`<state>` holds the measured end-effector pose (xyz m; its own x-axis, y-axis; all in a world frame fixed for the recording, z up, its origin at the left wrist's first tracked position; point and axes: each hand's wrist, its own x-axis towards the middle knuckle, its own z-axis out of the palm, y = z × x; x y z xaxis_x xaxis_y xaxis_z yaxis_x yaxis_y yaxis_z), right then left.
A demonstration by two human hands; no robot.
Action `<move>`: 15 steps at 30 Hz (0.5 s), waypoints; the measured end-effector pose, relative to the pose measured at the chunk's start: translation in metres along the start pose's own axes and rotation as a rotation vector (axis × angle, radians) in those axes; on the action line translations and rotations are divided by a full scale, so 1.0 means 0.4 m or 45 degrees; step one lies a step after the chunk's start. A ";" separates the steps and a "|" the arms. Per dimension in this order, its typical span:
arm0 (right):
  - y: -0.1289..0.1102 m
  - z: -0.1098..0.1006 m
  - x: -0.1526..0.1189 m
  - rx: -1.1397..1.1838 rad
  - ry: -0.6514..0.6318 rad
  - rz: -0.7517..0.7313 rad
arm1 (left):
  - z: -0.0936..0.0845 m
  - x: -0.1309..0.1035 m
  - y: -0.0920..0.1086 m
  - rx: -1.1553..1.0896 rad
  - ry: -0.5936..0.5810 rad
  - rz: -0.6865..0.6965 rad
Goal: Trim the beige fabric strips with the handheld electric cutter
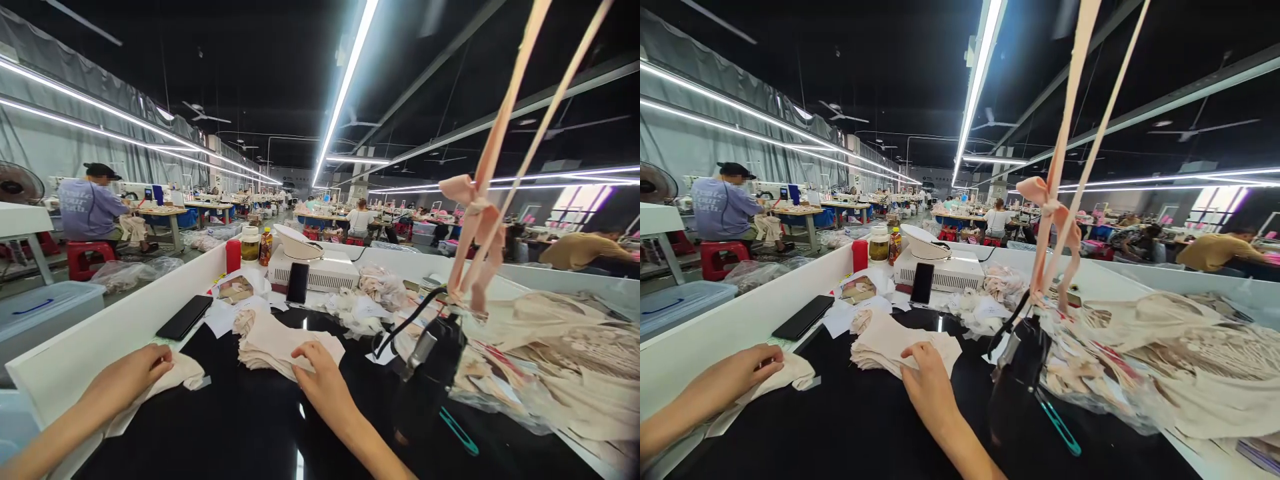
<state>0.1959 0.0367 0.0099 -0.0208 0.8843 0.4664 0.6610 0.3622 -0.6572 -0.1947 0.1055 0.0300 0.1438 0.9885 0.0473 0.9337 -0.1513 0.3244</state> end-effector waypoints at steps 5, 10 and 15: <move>-0.009 -0.002 -0.027 0.062 -0.072 -0.022 | -0.017 -0.010 0.029 -0.043 0.055 0.026; 0.018 0.006 -0.034 0.172 -0.162 -0.069 | -0.020 -0.030 0.045 -0.089 0.067 0.007; 0.046 0.016 -0.033 0.193 -0.230 -0.081 | -0.022 -0.037 0.045 -0.224 0.098 0.039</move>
<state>0.2034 0.0336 -0.0120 -0.2017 0.8919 0.4048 0.5345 0.4466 -0.7176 -0.1828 0.0883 0.0436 0.1393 0.9818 0.1293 0.8569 -0.1849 0.4812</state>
